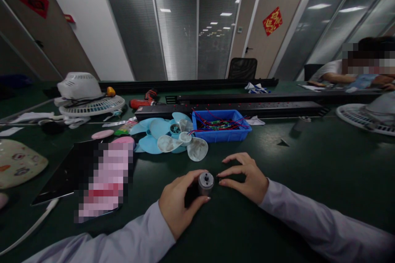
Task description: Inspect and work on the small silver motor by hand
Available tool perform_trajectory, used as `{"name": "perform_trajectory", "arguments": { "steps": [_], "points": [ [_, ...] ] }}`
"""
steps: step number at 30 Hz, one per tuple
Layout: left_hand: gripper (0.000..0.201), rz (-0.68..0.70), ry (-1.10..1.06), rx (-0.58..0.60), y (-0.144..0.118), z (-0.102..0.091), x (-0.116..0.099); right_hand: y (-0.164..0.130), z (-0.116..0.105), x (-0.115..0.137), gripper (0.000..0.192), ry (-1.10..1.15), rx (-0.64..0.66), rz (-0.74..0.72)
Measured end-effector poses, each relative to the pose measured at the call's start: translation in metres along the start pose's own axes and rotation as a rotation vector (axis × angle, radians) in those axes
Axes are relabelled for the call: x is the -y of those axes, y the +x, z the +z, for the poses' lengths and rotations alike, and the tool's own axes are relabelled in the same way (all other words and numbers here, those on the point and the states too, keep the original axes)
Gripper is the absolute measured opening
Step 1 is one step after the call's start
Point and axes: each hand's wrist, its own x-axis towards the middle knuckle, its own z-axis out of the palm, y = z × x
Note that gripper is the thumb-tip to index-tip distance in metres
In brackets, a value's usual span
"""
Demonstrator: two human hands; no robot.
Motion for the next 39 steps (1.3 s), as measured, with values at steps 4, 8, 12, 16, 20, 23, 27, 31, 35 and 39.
{"name": "perform_trajectory", "arguments": {
  "steps": [4,8,12,16,20,23,27,31,35,39],
  "points": [
    [0.043,0.004,-0.011,-0.026,0.000,0.001,-0.001,0.002,0.000,0.000,0.010,0.034,-0.017,-0.022],
    [0.043,0.015,-0.017,-0.037,0.000,0.002,-0.001,0.008,-0.001,0.008,0.009,0.205,-0.162,-0.066],
    [0.044,0.018,0.015,-0.031,0.000,0.002,0.001,0.012,0.002,0.025,0.009,0.363,-0.285,-0.156],
    [0.044,0.016,0.033,-0.010,0.000,0.002,0.003,0.013,0.011,0.040,0.006,0.488,-0.262,-0.199],
    [0.043,0.031,0.035,-0.019,0.000,0.002,0.002,0.015,0.017,0.045,0.005,0.515,-0.208,-0.181],
    [0.042,0.029,0.028,-0.016,0.000,0.002,0.002,0.016,0.017,0.045,0.005,0.512,-0.186,-0.175],
    [0.042,0.027,0.012,-0.017,0.000,0.002,0.001,0.016,0.015,0.046,0.005,0.529,-0.166,-0.177],
    [0.046,0.013,-0.008,-0.042,0.001,0.000,-0.003,0.014,0.014,0.047,0.006,0.556,-0.134,-0.187],
    [0.051,0.020,-0.037,-0.194,0.000,-0.004,-0.010,0.013,0.013,0.047,0.009,0.559,-0.117,-0.192],
    [0.037,0.070,-0.058,-0.323,-0.001,-0.005,-0.014,0.014,0.013,0.048,0.011,0.575,-0.108,-0.185]
  ]
}}
